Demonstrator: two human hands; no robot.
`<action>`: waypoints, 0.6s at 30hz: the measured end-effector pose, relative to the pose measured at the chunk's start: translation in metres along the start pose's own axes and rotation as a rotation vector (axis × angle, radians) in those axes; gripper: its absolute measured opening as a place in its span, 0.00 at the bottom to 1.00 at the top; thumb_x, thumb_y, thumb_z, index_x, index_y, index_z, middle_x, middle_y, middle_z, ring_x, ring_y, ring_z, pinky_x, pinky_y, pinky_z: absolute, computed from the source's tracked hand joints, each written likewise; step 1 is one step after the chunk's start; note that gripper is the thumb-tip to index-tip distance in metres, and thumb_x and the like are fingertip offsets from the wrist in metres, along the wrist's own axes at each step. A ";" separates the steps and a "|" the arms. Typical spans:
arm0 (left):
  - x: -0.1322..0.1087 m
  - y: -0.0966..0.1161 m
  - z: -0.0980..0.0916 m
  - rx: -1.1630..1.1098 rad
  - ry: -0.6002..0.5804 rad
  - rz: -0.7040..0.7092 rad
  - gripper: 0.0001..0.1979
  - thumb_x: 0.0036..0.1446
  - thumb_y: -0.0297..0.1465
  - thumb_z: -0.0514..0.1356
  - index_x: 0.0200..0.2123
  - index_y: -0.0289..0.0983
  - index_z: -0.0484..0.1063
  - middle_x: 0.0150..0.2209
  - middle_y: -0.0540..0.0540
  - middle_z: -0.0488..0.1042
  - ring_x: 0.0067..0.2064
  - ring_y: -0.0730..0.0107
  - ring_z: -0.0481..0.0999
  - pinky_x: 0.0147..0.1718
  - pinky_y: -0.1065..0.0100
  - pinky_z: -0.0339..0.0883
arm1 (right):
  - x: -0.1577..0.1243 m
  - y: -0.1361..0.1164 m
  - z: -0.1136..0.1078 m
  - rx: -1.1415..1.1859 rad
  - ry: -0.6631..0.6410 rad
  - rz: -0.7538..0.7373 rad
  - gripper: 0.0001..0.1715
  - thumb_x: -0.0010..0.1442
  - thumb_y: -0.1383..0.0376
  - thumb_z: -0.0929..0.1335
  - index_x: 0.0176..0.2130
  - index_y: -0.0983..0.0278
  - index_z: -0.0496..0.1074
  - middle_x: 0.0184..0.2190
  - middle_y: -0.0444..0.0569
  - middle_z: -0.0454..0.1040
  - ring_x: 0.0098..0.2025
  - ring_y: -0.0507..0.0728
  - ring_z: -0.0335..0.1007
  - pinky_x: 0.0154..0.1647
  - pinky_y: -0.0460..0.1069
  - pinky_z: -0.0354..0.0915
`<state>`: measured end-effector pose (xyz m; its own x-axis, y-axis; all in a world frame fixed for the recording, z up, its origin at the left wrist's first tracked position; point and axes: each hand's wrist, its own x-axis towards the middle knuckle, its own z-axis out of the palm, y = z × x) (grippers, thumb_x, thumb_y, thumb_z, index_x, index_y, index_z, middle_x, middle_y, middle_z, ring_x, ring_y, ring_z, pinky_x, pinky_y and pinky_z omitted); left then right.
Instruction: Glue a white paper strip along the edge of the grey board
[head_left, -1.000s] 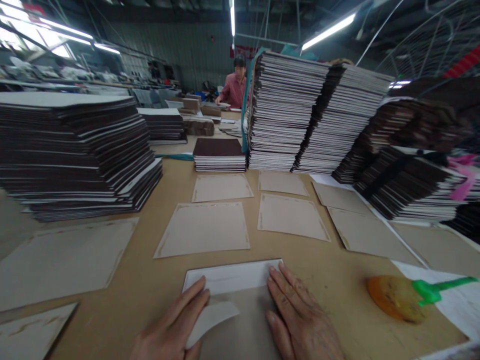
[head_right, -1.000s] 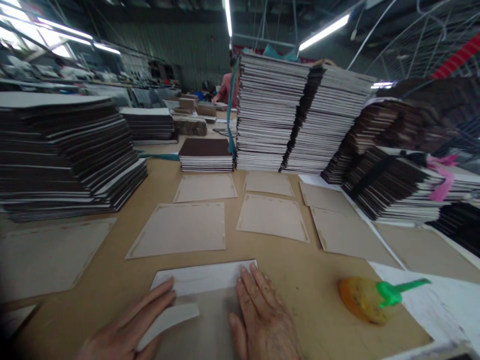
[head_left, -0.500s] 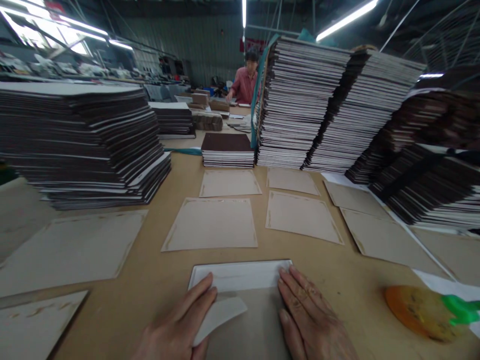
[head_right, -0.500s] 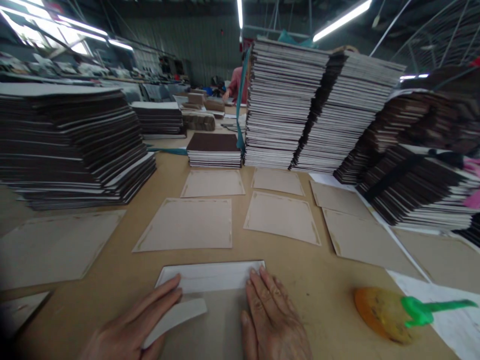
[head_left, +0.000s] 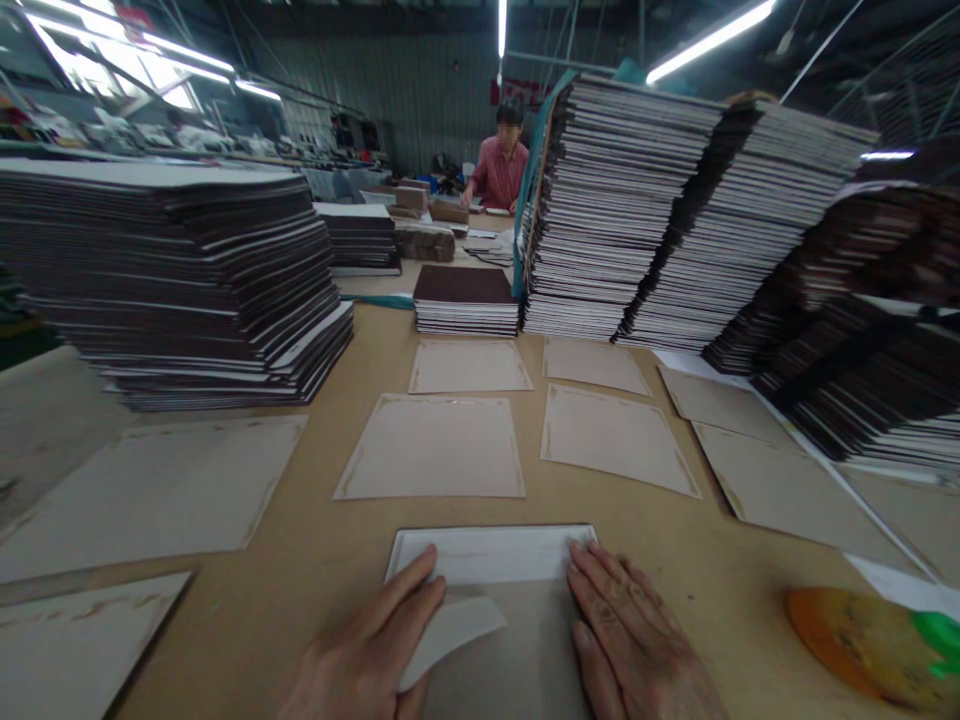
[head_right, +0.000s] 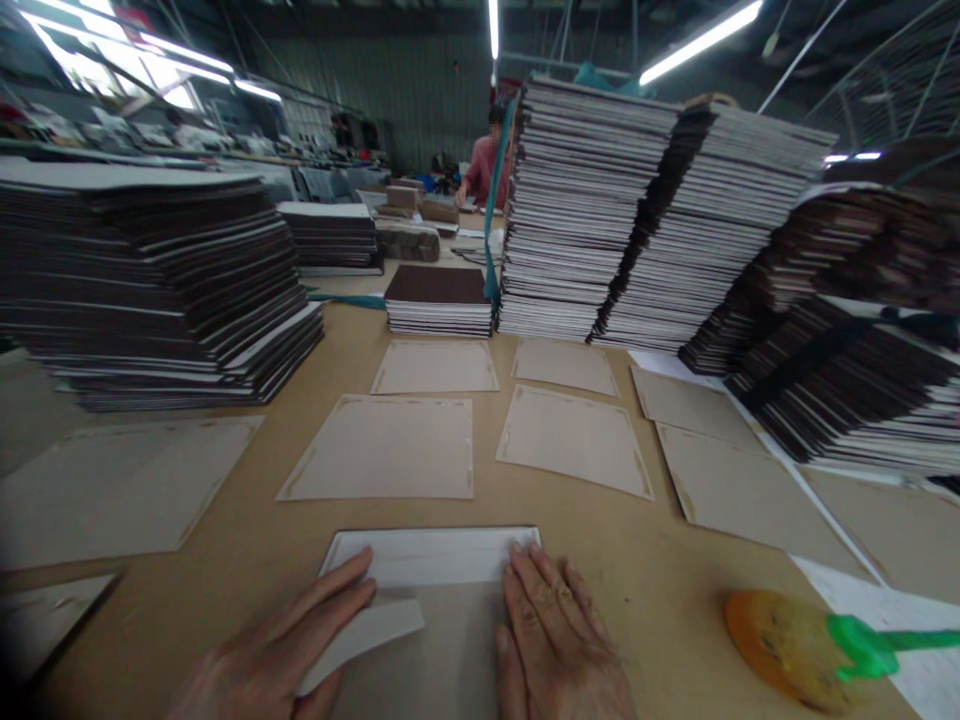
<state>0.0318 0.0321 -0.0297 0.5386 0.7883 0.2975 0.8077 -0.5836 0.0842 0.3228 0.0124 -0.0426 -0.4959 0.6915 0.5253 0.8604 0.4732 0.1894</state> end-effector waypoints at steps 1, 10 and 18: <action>0.000 0.001 -0.001 -0.013 -0.012 -0.018 0.26 0.49 0.23 0.50 0.54 0.37 0.66 0.60 0.44 0.67 0.51 0.67 0.76 0.44 0.69 0.75 | 0.000 0.000 -0.001 0.001 0.023 -0.003 0.22 0.61 0.67 0.63 0.54 0.72 0.69 0.55 0.56 0.70 0.55 0.61 0.69 0.54 0.58 0.69; 0.005 0.010 -0.009 -0.156 -0.109 -0.176 0.29 0.47 0.21 0.52 0.55 0.38 0.65 0.60 0.46 0.67 0.55 0.67 0.72 0.53 0.69 0.69 | -0.017 0.014 0.018 -0.020 0.004 -0.107 0.30 0.61 0.63 0.64 0.60 0.73 0.63 0.58 0.60 0.66 0.54 0.63 0.70 0.54 0.57 0.69; 0.004 0.014 -0.007 0.005 -0.115 -0.323 0.22 0.58 0.27 0.50 0.55 0.33 0.66 0.61 0.41 0.65 0.53 0.58 0.74 0.49 0.59 0.74 | -0.012 0.009 0.013 -0.031 0.039 -0.084 0.26 0.61 0.62 0.64 0.55 0.73 0.68 0.56 0.59 0.68 0.54 0.63 0.70 0.61 0.57 0.61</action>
<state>0.0438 0.0262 -0.0210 0.2783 0.9491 0.1475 0.9419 -0.2998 0.1517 0.3353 0.0153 -0.0584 -0.5622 0.6276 0.5386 0.8193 0.5113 0.2593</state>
